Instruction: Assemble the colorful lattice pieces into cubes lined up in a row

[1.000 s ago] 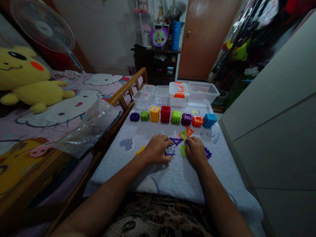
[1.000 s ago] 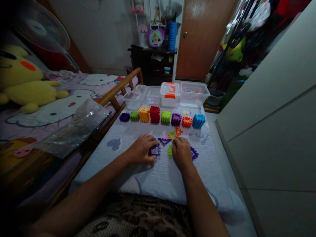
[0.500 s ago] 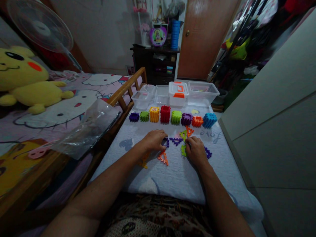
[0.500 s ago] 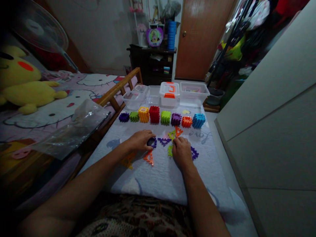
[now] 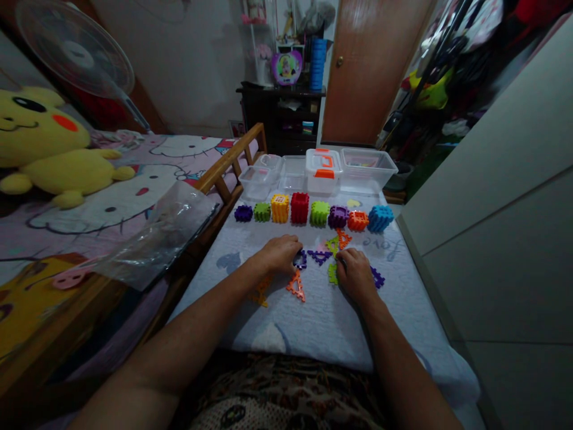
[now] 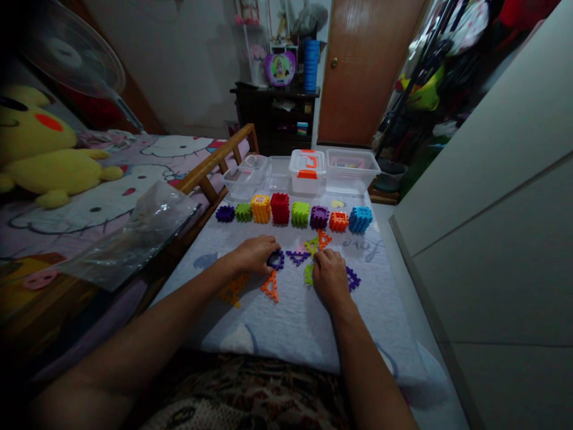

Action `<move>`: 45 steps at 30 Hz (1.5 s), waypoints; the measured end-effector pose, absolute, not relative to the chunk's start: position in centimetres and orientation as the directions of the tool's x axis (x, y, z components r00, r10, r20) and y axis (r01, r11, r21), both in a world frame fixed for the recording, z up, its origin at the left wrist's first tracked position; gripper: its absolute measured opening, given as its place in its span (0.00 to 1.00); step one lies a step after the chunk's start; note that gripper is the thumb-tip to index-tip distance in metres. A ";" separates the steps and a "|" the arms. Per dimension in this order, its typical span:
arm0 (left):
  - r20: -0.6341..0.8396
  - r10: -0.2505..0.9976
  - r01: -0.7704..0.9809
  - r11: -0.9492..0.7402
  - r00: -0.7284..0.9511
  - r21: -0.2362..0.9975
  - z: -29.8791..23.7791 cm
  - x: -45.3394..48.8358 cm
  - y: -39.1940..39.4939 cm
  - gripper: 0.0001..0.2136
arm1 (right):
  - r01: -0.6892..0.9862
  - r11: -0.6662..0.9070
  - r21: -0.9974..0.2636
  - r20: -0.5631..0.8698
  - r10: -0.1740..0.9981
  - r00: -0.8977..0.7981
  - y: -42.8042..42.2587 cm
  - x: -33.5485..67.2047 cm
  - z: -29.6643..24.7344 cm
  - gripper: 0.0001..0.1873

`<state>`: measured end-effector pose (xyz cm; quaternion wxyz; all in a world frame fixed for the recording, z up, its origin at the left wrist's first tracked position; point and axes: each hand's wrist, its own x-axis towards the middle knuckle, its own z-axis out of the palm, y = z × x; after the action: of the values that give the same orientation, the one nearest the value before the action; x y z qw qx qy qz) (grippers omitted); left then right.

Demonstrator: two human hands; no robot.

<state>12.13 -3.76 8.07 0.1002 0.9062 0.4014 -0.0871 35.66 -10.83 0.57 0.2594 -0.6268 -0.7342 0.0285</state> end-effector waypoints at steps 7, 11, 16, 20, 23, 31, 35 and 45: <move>-0.232 0.718 0.745 -0.664 0.657 0.054 7.9 12.5 -3.8 0.18 | 0.909 0.204 -0.362 0.332 0.940 -0.078 -10.8 35.7 0.5 0.08; -0.199 0.724 0.744 -0.667 0.661 0.045 7.7 12.9 -4.0 0.17 | 0.911 0.209 -0.355 0.346 0.935 -0.079 -10.8 35.7 0.5 0.08; -0.166 0.736 0.751 -0.659 0.657 0.051 8.1 12.3 -4.0 0.18 | 0.913 0.225 -0.341 0.358 0.929 -0.095 -10.8 35.9 0.2 0.08; -0.069 0.778 0.781 -0.620 0.624 0.077 8.8 8.9 -2.8 0.20 | 0.909 0.252 -0.332 0.385 0.916 -0.113 -10.7 36.1 -0.3 0.08; 0.008 0.824 0.821 -0.565 0.567 0.076 9.5 4.8 -0.5 0.22 | 0.909 0.260 -0.325 0.395 0.911 -0.119 -10.6 36.2 -0.5 0.08; -0.046 0.911 0.910 -0.411 0.409 -0.050 10.6 -2.8 8.5 0.25 | 0.916 0.250 -0.312 0.393 0.912 -0.115 -10.6 36.2 -0.5 0.09; -0.135 0.908 0.910 -0.407 0.396 -0.073 9.6 -3.2 10.8 0.27 | 0.908 0.265 -0.323 0.399 0.909 -0.124 -10.6 36.3 -0.6 0.08; -0.225 0.896 0.908 -0.410 0.384 -0.087 8.6 -2.8 12.3 0.28 | 0.906 0.264 -0.330 0.401 0.908 -0.118 -10.6 36.3 -0.6 0.08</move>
<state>-2.84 12.34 8.62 0.0253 0.8313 0.5424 -0.1186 36.29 -10.64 -0.62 0.2698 -0.6068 -0.7477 0.0018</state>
